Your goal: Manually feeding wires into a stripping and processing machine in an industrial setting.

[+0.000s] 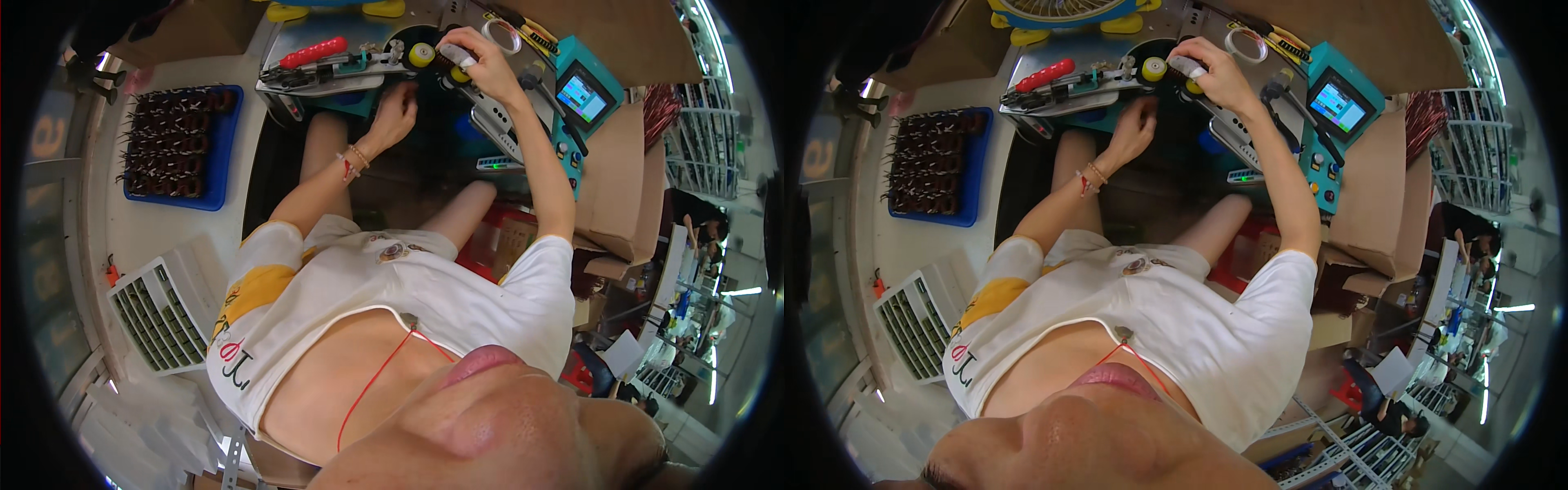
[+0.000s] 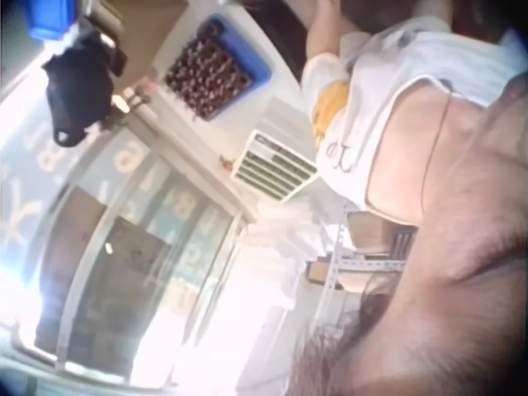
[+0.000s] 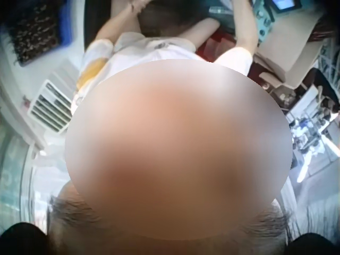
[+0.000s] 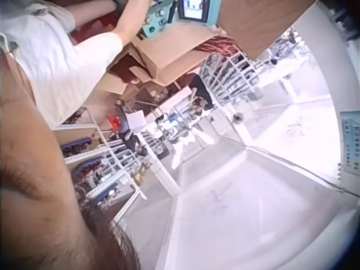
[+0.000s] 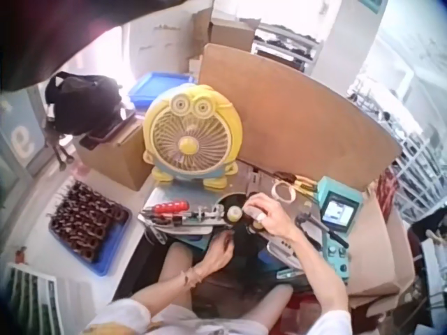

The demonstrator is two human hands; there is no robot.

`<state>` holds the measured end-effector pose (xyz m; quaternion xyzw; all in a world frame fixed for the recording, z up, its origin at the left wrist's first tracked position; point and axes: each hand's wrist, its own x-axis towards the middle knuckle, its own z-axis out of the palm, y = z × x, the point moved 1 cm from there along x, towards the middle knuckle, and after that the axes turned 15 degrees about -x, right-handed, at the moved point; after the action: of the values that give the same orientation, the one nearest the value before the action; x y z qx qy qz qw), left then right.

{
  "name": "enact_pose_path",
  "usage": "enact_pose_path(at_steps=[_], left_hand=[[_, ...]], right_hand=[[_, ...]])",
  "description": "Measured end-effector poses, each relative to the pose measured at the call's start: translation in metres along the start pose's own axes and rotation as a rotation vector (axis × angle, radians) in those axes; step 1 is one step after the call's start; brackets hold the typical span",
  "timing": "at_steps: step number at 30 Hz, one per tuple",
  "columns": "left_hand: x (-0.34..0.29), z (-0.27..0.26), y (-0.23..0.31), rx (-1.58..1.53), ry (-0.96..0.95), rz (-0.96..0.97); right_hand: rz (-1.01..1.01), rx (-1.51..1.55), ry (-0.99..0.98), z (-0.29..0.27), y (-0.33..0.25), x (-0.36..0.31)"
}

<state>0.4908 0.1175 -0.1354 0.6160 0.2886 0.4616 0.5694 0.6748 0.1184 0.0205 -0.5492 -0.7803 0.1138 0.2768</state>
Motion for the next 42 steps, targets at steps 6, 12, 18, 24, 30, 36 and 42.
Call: enact_pose_path(at_steps=[6,12,18,24,30,36,42], left_hand=[[0.032,0.023,-0.009,0.006,-0.102,0.038],[0.035,0.016,-0.024,-0.181,-0.214,-0.213],[0.027,0.008,-0.038,-0.004,-0.139,0.133],[-0.020,0.005,-0.006,0.062,0.036,-0.005],[-0.067,-0.039,0.065,-0.264,-0.079,-0.296],[-0.088,-0.058,0.057,-0.038,-0.060,-0.097],[-0.086,-0.075,0.051,0.009,-0.039,0.034]], right_hand=[[0.020,0.025,-0.086,0.003,0.000,0.001],[0.017,0.046,-0.070,-0.003,0.001,-0.003],[-0.158,-0.579,0.169,0.014,-0.018,-0.021],[-0.164,-0.859,0.219,0.026,-0.028,-0.034],[-0.096,-0.886,0.318,0.036,-0.043,-0.048],[-0.038,-0.722,0.256,0.111,-0.073,-0.078],[-0.002,-0.821,0.223,0.143,-0.085,-0.057]])
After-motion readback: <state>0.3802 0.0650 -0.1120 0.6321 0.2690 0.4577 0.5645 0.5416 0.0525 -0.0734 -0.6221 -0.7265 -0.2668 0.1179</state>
